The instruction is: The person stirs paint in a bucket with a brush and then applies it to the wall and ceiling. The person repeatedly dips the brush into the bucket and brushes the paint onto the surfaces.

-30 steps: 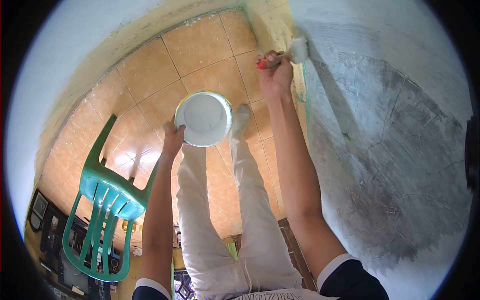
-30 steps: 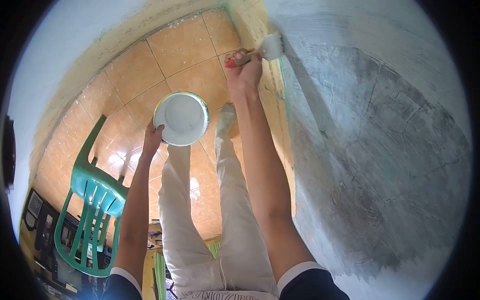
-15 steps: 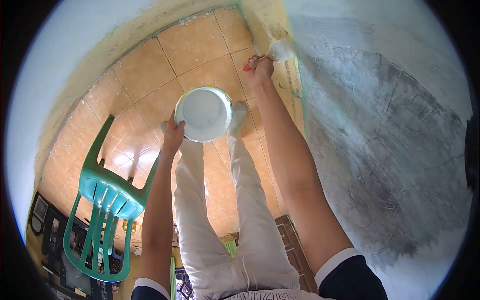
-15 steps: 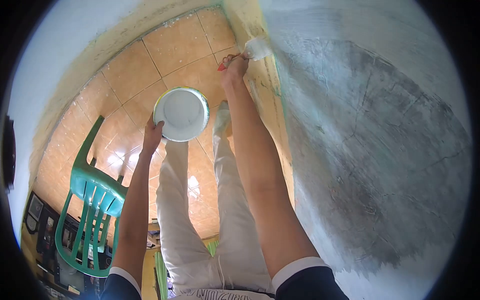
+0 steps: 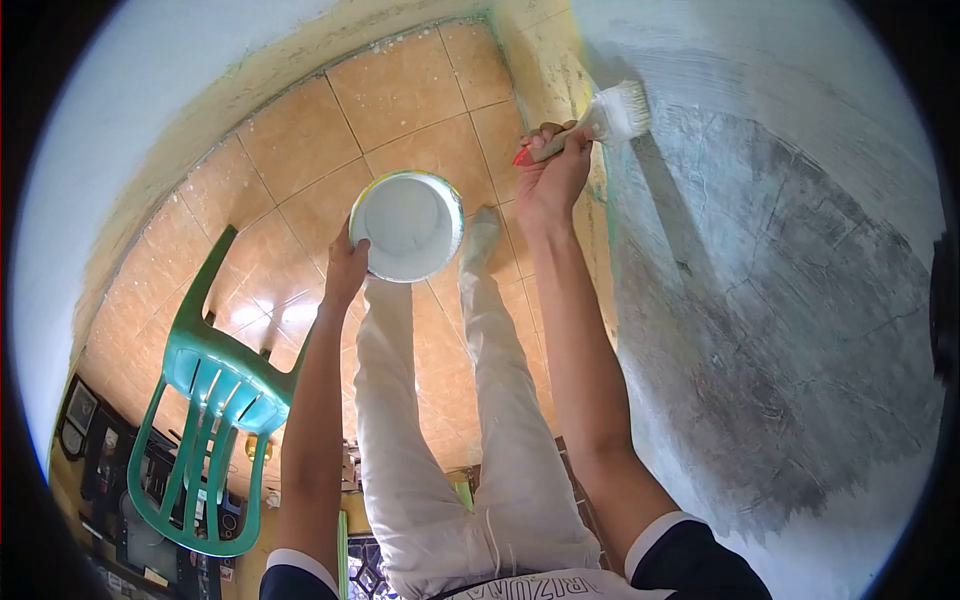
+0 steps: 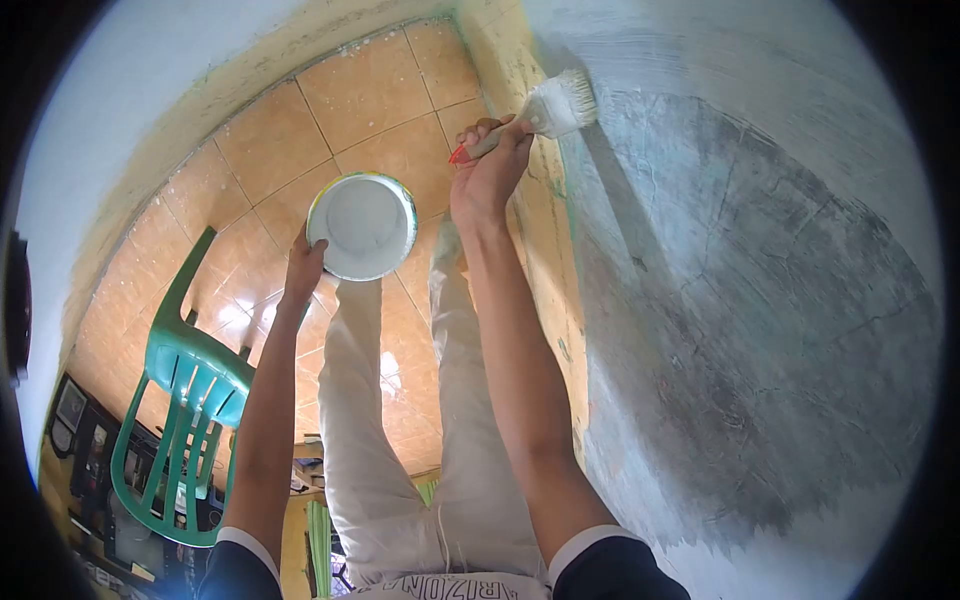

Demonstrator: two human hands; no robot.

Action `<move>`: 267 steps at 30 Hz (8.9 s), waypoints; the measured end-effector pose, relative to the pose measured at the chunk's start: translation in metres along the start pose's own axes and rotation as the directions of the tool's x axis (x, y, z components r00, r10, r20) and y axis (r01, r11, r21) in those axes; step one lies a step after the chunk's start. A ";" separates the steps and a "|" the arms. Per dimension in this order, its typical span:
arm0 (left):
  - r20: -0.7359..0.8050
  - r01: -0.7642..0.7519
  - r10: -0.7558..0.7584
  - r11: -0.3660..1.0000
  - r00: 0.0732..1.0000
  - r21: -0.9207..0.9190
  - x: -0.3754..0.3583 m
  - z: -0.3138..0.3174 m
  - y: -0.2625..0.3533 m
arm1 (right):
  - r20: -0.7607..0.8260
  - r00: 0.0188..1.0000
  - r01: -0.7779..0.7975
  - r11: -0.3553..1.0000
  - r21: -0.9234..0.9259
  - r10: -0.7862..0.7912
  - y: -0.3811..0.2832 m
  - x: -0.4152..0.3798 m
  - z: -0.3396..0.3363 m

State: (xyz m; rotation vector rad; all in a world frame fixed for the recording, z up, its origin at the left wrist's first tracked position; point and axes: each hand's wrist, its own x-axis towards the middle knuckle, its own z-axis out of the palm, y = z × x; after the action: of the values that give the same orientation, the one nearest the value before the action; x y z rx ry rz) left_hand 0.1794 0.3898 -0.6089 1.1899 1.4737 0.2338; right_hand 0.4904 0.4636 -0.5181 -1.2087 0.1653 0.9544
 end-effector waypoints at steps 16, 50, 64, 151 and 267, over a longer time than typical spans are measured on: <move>0.054 0.129 -0.126 0.990 0.991 -0.055 0.000 0.021 -0.019 | -0.285 0.869 -0.341 0.907 0.245 0.404 0.067 0.095 -0.014; 0.051 0.064 -0.063 0.998 0.997 -0.027 -0.032 -0.005 0.044 | 0.096 0.994 -0.081 0.936 0.343 0.051 -0.114 -0.094 0.042; -0.032 0.038 -0.039 0.999 0.999 -0.021 -0.049 0.009 0.035 | -0.022 0.947 -0.288 0.878 0.382 0.320 -0.081 0.017 -0.014; 0.207 0.154 -0.115 0.971 0.972 -0.185 -0.107 -0.074 0.101 | -0.253 0.871 0.371 0.901 -0.224 -0.422 -0.186 -0.165 0.130; 0.223 0.149 -0.090 0.953 0.971 -0.264 -0.119 -0.085 0.122 | -0.154 0.828 0.407 0.767 -0.496 -0.539 -0.146 -0.112 0.092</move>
State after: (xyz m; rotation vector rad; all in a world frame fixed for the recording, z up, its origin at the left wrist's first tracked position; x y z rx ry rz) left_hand 0.1506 0.3953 -0.4202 0.8656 1.2758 0.2185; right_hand 0.4897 0.4764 -0.3135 -1.7134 -0.1461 0.3556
